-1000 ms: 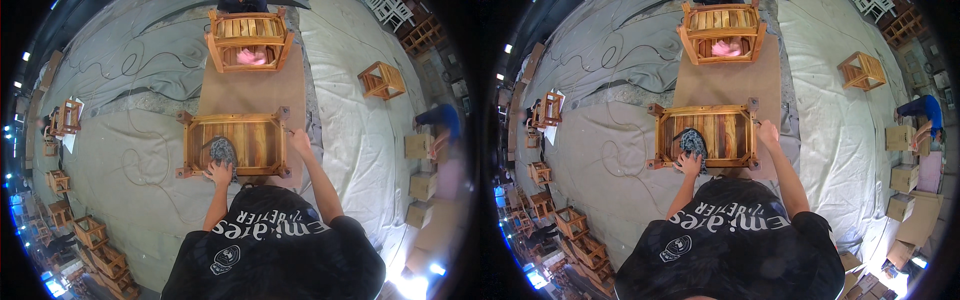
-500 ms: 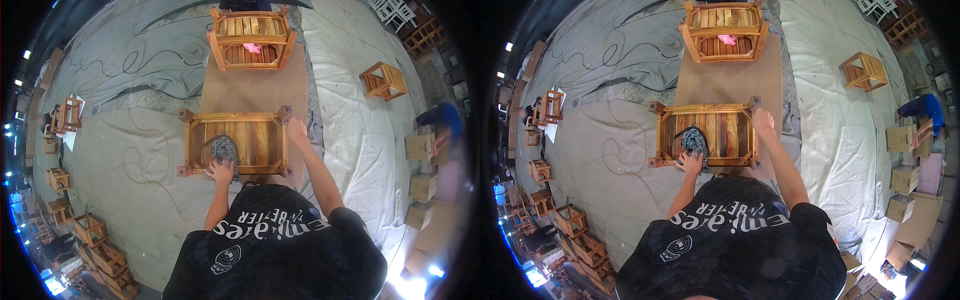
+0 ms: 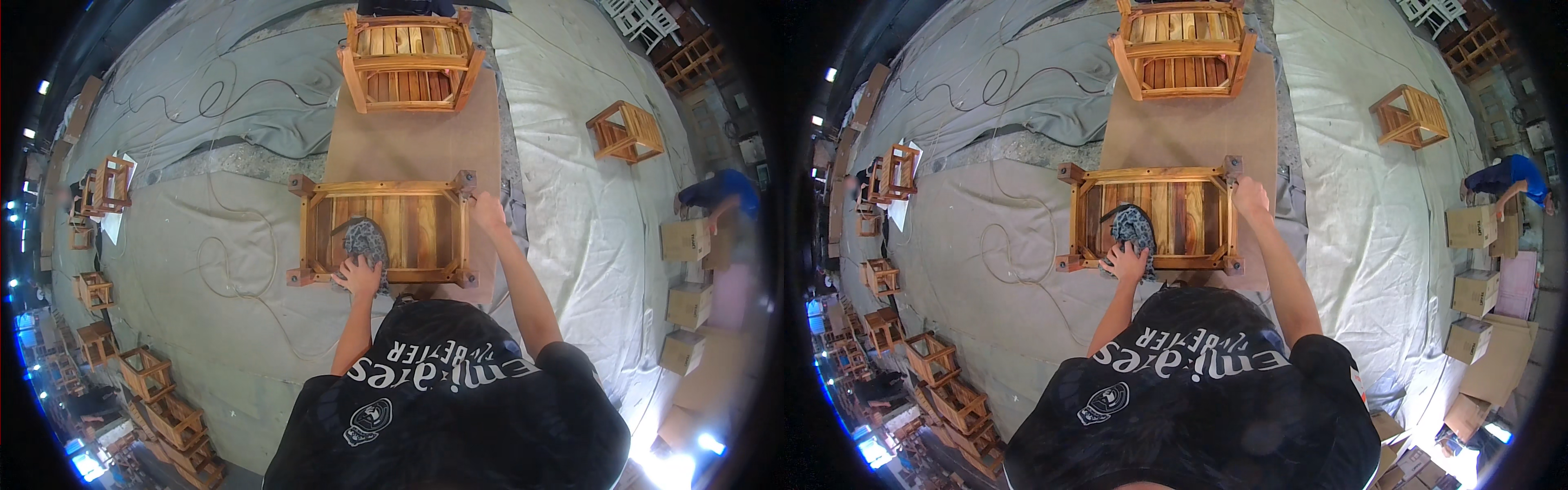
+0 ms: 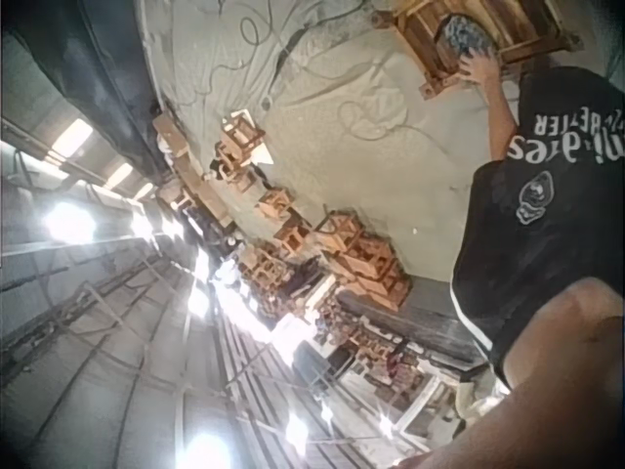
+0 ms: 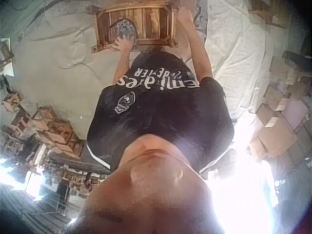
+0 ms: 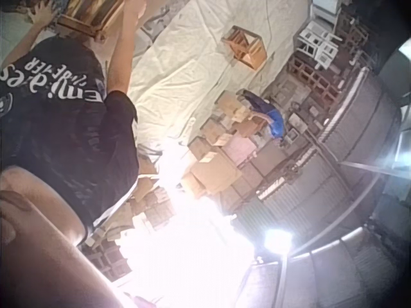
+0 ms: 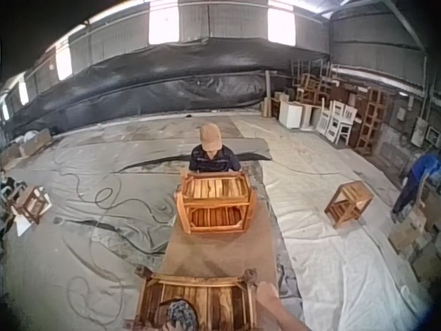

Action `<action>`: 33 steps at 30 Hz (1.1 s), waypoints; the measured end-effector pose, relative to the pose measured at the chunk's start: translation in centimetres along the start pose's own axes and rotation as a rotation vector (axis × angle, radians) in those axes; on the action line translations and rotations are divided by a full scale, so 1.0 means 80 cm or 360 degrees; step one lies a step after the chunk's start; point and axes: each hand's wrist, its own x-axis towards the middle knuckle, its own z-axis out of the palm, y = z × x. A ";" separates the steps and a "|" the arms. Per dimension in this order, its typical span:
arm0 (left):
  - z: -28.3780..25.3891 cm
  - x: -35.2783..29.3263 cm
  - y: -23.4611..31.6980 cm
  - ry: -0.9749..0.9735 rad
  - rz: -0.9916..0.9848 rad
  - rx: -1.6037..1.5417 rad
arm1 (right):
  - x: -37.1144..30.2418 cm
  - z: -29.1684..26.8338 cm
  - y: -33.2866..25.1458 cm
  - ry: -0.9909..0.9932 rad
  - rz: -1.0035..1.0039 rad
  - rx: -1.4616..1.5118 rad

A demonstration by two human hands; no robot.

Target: Cleaning and dusting wooden tables using a cloth and an air duster gun.

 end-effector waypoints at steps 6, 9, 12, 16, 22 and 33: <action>0.019 0.038 0.046 0.0351 0.0017 -0.0170 | -0.083 0.005 0.037 0.0168 -0.0140 0.0161; 0.007 0.054 0.119 0.0339 -0.0172 -0.0171 | -0.143 0.006 0.072 0.0228 -0.0079 0.0261; 0.044 0.094 0.145 0.0476 -0.0074 -0.0299 | -0.213 -0.022 0.068 0.0145 0.0052 0.0395; 0.078 0.123 0.208 0.0567 0.0192 -0.0678 | -0.277 -0.036 0.073 0.0049 0.0418 0.0514; 0.097 0.090 0.261 0.0252 0.0675 -0.0422 | -0.324 -0.024 0.115 0.0203 0.0610 0.0755; 0.092 0.082 0.211 -0.0299 0.1105 -0.0356 | -0.315 -0.036 0.086 0.0045 0.0612 0.0840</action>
